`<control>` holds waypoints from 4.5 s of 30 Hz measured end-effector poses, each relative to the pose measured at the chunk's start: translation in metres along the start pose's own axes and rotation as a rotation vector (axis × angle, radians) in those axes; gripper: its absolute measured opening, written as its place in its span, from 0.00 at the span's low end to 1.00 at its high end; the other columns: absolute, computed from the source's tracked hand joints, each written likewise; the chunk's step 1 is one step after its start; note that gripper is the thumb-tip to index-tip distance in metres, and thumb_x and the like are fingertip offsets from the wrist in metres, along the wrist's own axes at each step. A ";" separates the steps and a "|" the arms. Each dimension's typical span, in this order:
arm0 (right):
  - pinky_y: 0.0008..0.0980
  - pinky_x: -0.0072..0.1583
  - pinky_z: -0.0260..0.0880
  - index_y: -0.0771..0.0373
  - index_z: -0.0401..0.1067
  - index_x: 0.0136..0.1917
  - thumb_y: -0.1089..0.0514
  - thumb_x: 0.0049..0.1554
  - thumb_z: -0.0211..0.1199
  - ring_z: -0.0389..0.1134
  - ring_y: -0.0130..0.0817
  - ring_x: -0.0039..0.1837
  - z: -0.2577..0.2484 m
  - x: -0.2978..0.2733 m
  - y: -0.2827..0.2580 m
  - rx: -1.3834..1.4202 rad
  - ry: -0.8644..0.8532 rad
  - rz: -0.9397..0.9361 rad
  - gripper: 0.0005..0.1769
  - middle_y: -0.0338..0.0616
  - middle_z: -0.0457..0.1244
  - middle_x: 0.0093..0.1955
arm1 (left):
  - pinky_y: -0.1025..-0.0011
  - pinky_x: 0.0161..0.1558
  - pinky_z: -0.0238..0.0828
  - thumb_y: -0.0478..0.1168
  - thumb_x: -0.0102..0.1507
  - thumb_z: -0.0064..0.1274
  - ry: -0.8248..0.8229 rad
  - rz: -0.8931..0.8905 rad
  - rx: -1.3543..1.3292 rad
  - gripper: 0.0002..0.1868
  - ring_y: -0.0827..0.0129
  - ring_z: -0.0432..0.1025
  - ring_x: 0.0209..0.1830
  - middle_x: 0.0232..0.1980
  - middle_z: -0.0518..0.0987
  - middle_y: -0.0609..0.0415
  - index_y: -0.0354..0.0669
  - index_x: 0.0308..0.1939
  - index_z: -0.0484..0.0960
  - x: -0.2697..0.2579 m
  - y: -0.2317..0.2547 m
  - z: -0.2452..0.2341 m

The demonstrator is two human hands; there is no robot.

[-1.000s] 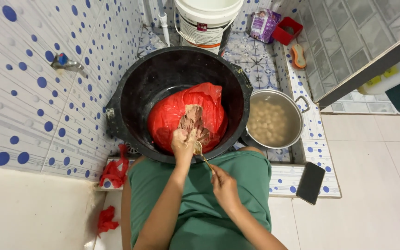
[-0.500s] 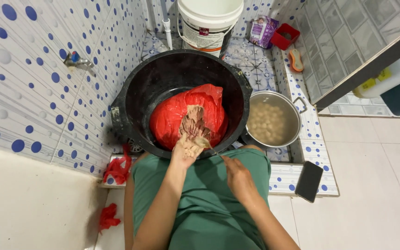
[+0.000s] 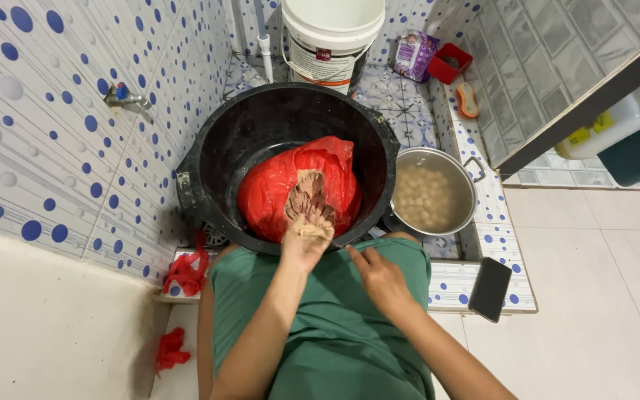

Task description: A person portions a meat or dough mixture from a red plastic bag into a pot of water using a spoon to form meatballs.

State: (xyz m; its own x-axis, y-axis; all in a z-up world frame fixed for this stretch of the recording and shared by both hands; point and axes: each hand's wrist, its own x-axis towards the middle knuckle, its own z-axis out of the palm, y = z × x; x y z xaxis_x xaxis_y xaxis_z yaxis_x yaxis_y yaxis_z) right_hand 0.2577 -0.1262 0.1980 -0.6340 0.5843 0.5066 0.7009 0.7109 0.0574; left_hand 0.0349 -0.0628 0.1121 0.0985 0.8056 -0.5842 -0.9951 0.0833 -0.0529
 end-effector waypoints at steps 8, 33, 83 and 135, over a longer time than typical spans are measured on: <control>0.31 0.35 0.72 0.53 0.77 0.62 0.68 0.57 0.55 0.71 0.38 0.33 -0.007 0.016 -0.001 0.215 -0.090 0.108 0.22 0.40 0.65 0.40 | 0.48 0.53 0.79 0.55 0.63 0.60 0.021 -0.024 0.066 0.20 0.48 0.77 0.42 0.40 0.83 0.41 0.40 0.41 0.84 0.023 0.000 -0.022; 0.32 0.40 0.68 0.57 0.82 0.57 0.63 0.61 0.58 0.66 0.33 0.34 -0.001 0.005 -0.024 0.954 -0.134 0.876 0.15 0.45 0.68 0.28 | 0.89 0.06 0.40 0.64 0.67 0.51 -0.264 -0.055 0.355 0.29 0.81 0.50 0.09 0.15 0.51 0.68 0.56 0.20 0.61 -0.059 0.017 0.024; 0.28 0.53 0.66 0.57 0.75 0.66 0.66 0.65 0.56 0.64 0.30 0.47 -0.036 -0.003 0.002 0.786 0.251 0.581 0.18 0.39 0.61 0.43 | 0.80 0.14 0.42 0.25 0.56 0.67 -0.033 0.349 1.070 0.33 0.85 0.51 0.17 0.23 0.54 0.68 0.58 0.25 0.53 -0.077 -0.023 0.038; 0.26 0.34 0.65 0.68 0.76 0.62 0.67 0.64 0.55 0.59 0.24 0.29 -0.025 0.004 0.002 1.218 0.268 1.007 0.15 0.43 0.62 0.35 | 0.81 0.08 0.56 0.32 0.53 0.72 -0.204 0.666 1.258 0.17 0.79 0.65 0.11 0.17 0.78 0.54 0.35 0.20 0.76 -0.075 -0.034 0.042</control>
State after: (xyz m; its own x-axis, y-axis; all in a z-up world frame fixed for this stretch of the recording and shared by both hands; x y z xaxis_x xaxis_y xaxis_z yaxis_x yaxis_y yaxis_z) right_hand 0.2642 -0.1323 0.2220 0.0682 0.9965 0.0490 0.0290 0.0471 -0.9985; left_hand 0.0614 -0.1010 0.1917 -0.2687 0.9595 -0.0851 -0.1998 0.0309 0.9793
